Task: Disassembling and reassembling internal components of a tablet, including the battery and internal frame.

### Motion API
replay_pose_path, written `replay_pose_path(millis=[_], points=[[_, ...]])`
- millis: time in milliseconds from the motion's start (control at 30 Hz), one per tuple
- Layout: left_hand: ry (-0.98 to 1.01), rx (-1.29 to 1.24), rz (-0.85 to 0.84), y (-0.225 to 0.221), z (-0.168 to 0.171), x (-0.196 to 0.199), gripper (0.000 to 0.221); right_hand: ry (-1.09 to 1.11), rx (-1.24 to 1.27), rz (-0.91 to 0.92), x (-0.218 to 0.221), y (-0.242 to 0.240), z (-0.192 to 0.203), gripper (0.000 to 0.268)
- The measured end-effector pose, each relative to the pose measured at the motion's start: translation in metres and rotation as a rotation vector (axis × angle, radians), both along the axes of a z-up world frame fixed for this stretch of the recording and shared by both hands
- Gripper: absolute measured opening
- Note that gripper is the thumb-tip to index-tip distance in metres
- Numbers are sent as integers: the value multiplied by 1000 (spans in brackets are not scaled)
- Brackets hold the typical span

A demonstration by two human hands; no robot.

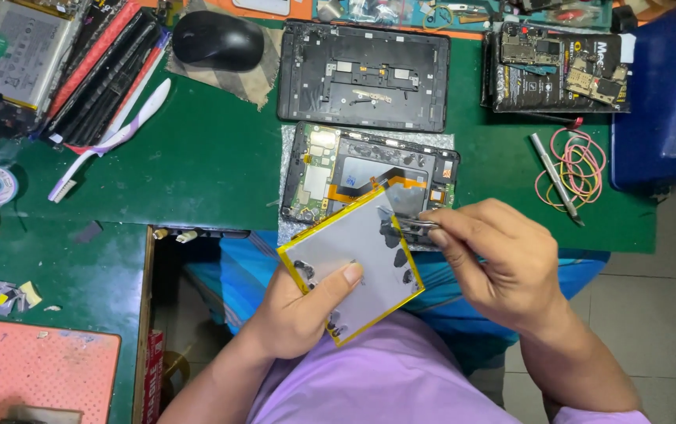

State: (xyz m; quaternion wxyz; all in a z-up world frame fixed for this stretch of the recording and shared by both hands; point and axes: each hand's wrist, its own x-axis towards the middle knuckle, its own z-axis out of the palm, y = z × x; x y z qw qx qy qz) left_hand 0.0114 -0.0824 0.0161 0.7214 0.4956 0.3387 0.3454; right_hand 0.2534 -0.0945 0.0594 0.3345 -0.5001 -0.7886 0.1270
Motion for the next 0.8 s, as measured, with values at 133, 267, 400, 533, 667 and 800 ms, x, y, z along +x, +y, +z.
replay_pose_path(millis=[133, 267, 400, 533, 667, 800], points=[[-11, 13, 42, -1, -3, -4, 31, -88, 97, -3, 7, -4, -1, 16], [-5, 75, 42, -1, 2, -1, 30, -163, 168, -5, 2, -8, -3, 18], [48, 164, 43, -1, 1, -2, 30, -170, 191, -27, 0, -10, -6, 18], [38, 182, 34, -2, 2, -2, 32, -203, 203, -40, 1, -11, -9, 19], [80, 198, 59, -2, 5, -2, 28, -179, 196, -29, 0, -10, -8, 19], [77, 194, 44, -3, 1, -2, 27, -156, 191, -19, -1, -9, -8, 19]])
